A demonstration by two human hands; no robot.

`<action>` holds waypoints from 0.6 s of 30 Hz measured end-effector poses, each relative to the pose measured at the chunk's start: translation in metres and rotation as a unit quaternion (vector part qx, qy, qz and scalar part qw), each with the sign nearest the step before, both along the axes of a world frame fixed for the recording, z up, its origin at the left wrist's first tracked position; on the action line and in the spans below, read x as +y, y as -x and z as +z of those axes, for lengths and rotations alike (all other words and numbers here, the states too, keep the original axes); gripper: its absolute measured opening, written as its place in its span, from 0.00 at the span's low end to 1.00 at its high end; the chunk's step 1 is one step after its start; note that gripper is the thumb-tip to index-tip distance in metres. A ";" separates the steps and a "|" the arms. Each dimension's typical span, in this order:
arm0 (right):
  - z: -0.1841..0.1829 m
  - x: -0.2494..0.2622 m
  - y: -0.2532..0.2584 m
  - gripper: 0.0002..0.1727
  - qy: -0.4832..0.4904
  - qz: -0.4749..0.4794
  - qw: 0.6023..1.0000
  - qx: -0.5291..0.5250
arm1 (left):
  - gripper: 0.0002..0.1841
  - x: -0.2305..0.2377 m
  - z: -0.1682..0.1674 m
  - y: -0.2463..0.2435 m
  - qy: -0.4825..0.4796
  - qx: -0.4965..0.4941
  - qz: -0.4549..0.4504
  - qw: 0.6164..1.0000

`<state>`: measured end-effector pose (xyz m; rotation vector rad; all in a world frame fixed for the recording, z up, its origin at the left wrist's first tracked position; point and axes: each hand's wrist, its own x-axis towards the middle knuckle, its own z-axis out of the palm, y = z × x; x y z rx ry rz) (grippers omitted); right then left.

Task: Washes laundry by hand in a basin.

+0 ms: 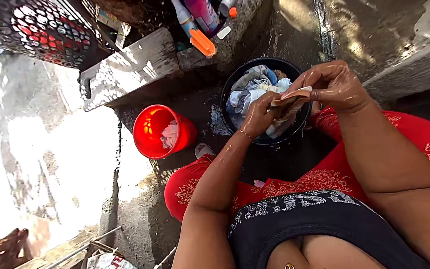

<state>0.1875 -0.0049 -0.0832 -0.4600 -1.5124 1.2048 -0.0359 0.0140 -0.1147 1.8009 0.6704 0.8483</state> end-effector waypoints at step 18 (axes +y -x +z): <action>-0.050 -0.026 0.072 0.30 0.049 -0.367 0.853 -0.369 | 0.03 0.017 0.191 -0.014 -0.363 -0.021 0.200 0.910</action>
